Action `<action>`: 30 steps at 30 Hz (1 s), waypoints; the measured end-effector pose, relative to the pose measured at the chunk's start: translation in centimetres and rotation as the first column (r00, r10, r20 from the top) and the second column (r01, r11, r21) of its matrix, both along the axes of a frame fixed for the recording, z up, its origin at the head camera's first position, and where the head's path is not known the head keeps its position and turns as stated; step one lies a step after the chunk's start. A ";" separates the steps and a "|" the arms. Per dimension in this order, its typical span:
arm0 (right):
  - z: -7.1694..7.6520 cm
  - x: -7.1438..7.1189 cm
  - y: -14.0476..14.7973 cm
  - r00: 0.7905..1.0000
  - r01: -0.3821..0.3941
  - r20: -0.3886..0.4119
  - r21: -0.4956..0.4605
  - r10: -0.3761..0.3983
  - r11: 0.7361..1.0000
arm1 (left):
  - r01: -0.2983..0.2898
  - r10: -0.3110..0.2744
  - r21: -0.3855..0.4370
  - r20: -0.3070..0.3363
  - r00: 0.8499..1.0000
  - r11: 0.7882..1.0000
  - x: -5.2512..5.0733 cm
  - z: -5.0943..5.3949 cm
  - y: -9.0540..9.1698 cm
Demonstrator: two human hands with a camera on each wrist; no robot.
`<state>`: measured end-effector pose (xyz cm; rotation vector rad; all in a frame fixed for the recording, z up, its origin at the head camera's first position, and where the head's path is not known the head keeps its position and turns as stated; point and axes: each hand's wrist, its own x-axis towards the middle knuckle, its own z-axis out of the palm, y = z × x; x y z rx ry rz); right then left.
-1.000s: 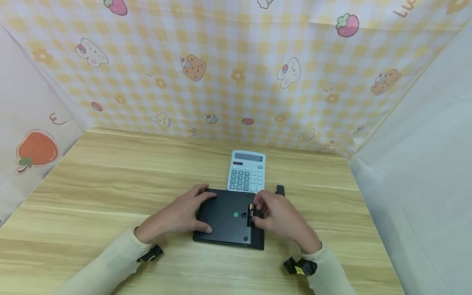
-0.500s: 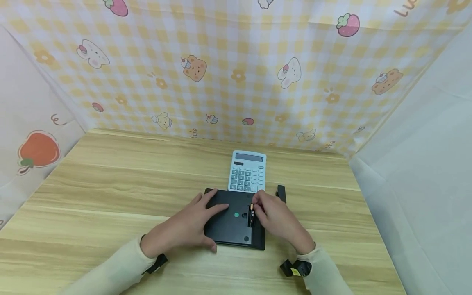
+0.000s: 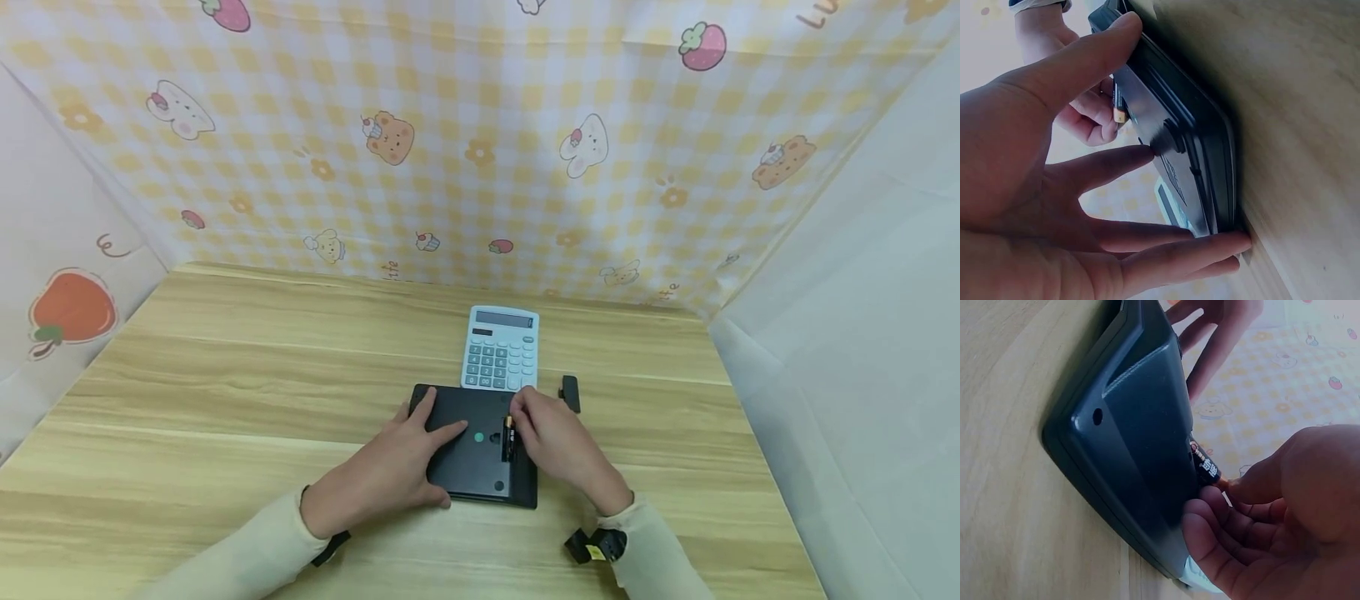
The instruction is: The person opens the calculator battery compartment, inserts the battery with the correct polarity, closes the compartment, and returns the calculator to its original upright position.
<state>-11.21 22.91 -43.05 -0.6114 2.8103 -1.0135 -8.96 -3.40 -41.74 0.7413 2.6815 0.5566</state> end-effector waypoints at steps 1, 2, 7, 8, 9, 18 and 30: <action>-0.1 0.0 0.0 1.000 0.001 -0.003 0.003 -0.001 1.000 | -0.001 0.001 -0.004 -0.008 1.000 1.000 0.0 0.0 0.0; -0.2 -0.1 0.0 1.000 -0.001 -0.010 -0.001 0.001 1.000 | -0.002 0.002 -0.007 -0.017 1.000 1.000 0.0 0.0 0.0; -1.2 -0.3 0.4 0.996 -0.047 -0.079 -0.066 0.042 0.997 | -0.003 0.002 -0.020 -0.049 0.999 1.000 -0.1 -0.1 0.1; -1.3 -0.2 0.4 0.995 -0.055 -0.085 -0.078 0.048 0.995 | -0.003 0.002 -0.024 -0.050 0.999 1.000 -0.1 -0.1 0.2; -1.3 -0.2 0.5 0.995 -0.060 -0.090 -0.082 0.053 0.995 | -0.003 0.002 -0.028 -0.052 0.999 1.000 -0.1 -0.1 0.2; -0.3 -0.2 0.2 0.999 -0.041 -0.024 -0.001 0.041 0.999 | -0.013 0.012 -0.026 -0.034 0.999 1.000 -0.1 0.0 0.3; -0.4 -0.2 0.0 0.997 -0.054 -0.052 0.044 0.056 0.998 | -0.001 0.000 -0.027 -0.048 0.999 1.000 -0.1 -0.1 0.1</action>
